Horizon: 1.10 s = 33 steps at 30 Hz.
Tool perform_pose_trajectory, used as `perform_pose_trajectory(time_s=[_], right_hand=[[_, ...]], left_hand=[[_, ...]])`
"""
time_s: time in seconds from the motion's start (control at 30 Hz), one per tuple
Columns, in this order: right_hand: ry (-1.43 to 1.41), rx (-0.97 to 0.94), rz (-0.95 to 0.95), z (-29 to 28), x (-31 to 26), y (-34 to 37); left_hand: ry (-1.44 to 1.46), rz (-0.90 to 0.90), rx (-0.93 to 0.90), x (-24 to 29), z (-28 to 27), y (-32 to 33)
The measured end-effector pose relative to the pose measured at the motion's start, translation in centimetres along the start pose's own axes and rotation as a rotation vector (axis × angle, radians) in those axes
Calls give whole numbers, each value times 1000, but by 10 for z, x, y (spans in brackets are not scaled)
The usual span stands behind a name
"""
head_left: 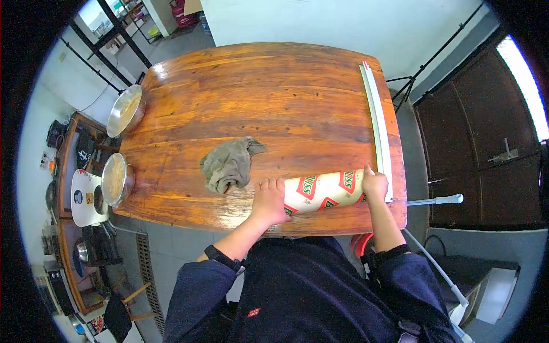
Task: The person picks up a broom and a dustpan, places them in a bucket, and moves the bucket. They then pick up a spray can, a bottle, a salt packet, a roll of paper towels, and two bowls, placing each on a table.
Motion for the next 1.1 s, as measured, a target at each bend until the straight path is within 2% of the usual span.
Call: perform_pose_trajectory(time_s=[0.07,0.17,0.27,0.33,0.47,0.5,0.53,0.57,0.63,0.67,0.7,0.73,0.8,0.83,0.87,0.9,0.93,1.0,1.1], right_hand=[[-14,5,-7,-1,-1,2],[-47,97,-56,1,-1,6],[-80,91,-41,1,0,9],[-91,118,-51,3,2,13],[-45,206,-177,6,10,24],[-114,185,-211,16,26,23],[-227,147,-148,24,36,25],[-371,174,-209,36,52,26],[-628,253,-300,27,43,66],[-643,183,-297,19,40,78],[-687,141,-307,21,48,88],[-681,116,-371,-4,13,131],[-781,29,-515,-14,-13,172],[-639,36,-570,-23,-31,206],[-723,-23,-669,-19,-43,226],[-819,-107,-767,-30,-34,221],[-827,-197,-779,-41,-72,249],[-874,-393,-1025,-63,-76,213],[-815,-699,-1294,-61,-124,195]], left_hand=[[-12,-2,-5,1,-3,-2],[-147,-42,-154,17,3,-11],[-59,-1,-239,29,5,-17],[21,77,-232,40,12,-18],[95,122,-282,67,31,-24],[128,143,-267,68,32,-19],[125,153,-222,64,17,-7],[131,182,-287,59,20,-1],[150,212,-210,44,15,26],[192,228,-128,35,11,40],[238,246,-163,24,17,51],[255,218,-124,12,16,68],[299,171,-58,-18,8,100],[329,154,-34,-39,6,124],[358,136,-11,-58,5,150],[376,81,0,-44,0,170],[410,34,33,-68,-18,187],[456,-99,136,-40,-32,199],[524,-328,306,-46,-40,216]])
Point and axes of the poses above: each hand's wrist, its own y-axis away from the middle knuckle, its own z-axis out of the palm, x = y × z, the point moved 3 cm from there along -y, towards the middle knuckle, and after that the axes turned 15 degrees about -z, right-handed, at the moved point
